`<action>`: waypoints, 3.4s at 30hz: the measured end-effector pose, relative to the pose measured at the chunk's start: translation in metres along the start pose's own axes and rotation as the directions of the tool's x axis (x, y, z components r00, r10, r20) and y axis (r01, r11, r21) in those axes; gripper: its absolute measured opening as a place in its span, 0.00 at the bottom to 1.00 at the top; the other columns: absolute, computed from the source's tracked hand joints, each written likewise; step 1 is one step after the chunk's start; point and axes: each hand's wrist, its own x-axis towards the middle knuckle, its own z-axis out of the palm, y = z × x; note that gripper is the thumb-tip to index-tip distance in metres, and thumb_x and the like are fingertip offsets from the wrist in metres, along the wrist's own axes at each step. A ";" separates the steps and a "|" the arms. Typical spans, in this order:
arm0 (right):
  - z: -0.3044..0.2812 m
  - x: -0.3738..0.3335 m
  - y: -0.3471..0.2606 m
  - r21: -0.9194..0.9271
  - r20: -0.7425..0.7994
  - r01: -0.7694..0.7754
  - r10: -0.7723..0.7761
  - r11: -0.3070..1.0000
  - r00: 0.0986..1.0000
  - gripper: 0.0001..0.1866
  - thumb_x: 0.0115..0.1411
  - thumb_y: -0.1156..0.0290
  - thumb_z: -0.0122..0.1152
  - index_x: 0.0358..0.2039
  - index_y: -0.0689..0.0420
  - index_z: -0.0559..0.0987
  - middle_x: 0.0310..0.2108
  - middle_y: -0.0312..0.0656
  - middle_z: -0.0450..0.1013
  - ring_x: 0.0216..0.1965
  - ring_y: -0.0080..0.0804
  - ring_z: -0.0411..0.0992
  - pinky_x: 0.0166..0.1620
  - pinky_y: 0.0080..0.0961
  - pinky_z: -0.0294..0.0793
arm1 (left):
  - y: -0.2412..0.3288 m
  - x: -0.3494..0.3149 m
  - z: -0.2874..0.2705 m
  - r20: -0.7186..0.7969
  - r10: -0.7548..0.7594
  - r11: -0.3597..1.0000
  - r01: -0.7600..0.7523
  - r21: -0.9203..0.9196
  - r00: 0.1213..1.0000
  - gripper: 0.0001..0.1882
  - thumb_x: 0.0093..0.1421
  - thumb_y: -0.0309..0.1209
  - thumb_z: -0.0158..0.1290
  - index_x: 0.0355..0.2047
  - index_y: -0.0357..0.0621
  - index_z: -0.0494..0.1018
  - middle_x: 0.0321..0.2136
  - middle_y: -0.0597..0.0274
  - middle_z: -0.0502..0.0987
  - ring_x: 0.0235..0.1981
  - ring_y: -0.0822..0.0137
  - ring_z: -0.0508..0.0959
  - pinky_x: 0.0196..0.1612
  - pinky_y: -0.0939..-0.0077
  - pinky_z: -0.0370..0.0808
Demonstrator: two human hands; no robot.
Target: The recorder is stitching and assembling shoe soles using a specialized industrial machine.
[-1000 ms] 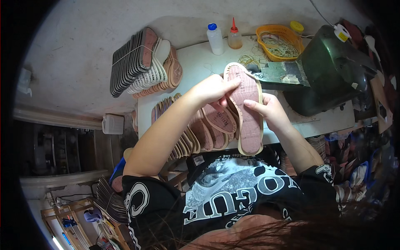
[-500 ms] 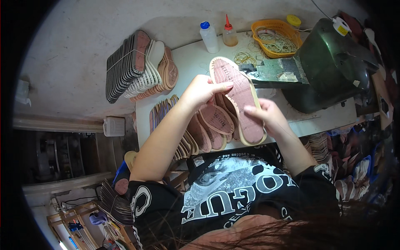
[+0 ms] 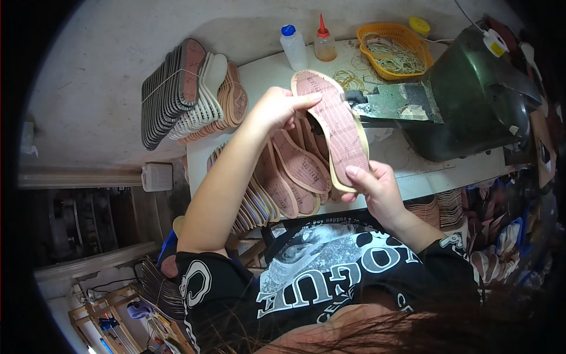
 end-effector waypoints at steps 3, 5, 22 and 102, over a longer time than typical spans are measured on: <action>0.004 0.012 -0.002 0.055 -0.023 0.026 -0.025 0.998 0.999 0.13 0.61 0.66 0.57 0.35 0.65 0.77 0.28 0.41 0.77 0.22 0.25 0.75 0.25 0.17 0.72 | 0.011 0.008 -0.009 0.020 -0.037 0.994 0.035 0.108 0.999 0.25 0.45 0.55 0.64 0.17 0.47 0.70 0.08 0.74 0.61 0.09 0.80 0.59 0.16 0.84 0.59; 0.004 0.020 0.001 0.039 -0.058 0.036 -0.034 0.999 0.998 0.12 0.62 0.65 0.57 0.35 0.64 0.77 0.28 0.41 0.76 0.22 0.24 0.75 0.25 0.16 0.73 | 0.012 0.021 -0.014 0.060 -0.041 0.991 0.033 0.128 0.997 0.26 0.45 0.56 0.64 0.17 0.47 0.70 0.08 0.73 0.63 0.10 0.79 0.61 0.18 0.83 0.61; 0.028 0.064 -0.028 0.194 -0.143 0.030 -0.002 0.980 0.990 0.15 0.64 0.65 0.54 0.40 0.66 0.76 0.32 0.45 0.77 0.27 0.29 0.78 0.30 0.16 0.78 | 0.065 0.095 -0.019 0.749 0.370 0.502 -0.796 0.337 0.550 0.27 0.43 0.45 0.67 0.42 0.48 0.76 0.52 0.54 0.69 0.58 0.57 0.62 0.58 0.67 0.62; -0.040 0.016 -0.044 -0.006 0.112 -0.122 0.122 0.993 0.986 0.16 0.60 0.68 0.60 0.44 0.66 0.75 0.38 0.41 0.76 0.37 0.20 0.74 0.41 0.18 0.73 | 0.017 0.007 0.012 0.209 -0.041 0.982 0.001 0.187 0.977 0.28 0.57 0.51 0.55 0.10 0.43 0.70 0.05 0.70 0.63 0.06 0.77 0.58 0.12 0.81 0.53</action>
